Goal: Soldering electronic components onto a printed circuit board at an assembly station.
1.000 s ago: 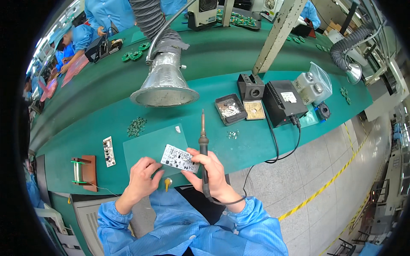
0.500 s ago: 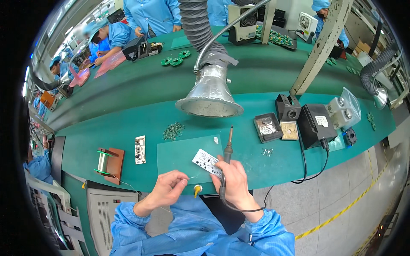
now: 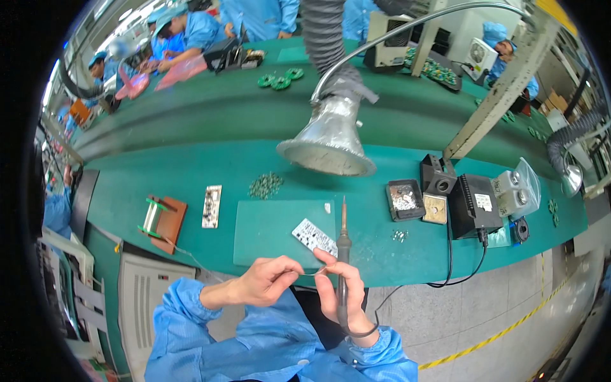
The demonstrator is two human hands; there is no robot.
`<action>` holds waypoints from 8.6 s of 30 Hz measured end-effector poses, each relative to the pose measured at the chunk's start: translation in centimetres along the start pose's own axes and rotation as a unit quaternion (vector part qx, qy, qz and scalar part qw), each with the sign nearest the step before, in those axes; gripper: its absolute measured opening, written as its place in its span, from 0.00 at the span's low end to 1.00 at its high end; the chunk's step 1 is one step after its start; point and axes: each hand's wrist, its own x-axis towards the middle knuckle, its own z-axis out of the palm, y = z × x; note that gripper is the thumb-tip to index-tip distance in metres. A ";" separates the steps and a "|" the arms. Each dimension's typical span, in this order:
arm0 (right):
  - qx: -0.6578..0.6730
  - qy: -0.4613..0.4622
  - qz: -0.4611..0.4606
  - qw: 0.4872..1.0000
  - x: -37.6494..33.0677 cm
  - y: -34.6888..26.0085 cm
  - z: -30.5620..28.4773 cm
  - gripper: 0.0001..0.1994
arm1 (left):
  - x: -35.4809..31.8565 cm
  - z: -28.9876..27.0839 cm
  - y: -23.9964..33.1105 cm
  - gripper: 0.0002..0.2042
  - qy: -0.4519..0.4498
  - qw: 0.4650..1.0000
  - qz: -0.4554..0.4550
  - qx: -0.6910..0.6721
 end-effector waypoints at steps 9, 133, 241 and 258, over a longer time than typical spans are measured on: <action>-0.036 -0.005 -0.002 0.999 -0.4 -0.3 1.3 0.19 | 0.8 0.8 0.2 0.05 0.024 0.992 0.084 0.092; -0.245 -0.100 -0.056 0.963 3.2 2.1 -1.6 0.17 | 0.8 0.6 -4.2 0.05 0.142 0.981 -0.129 -0.014; -0.157 -0.078 0.013 0.984 2.8 -1.1 -3.0 0.10 | 1.0 0.9 -4.8 0.06 0.179 0.973 -0.138 -0.049; -0.114 -0.103 0.055 0.987 3.4 -0.7 -3.5 0.07 | 1.0 1.1 -4.9 0.05 0.189 0.975 -0.121 0.002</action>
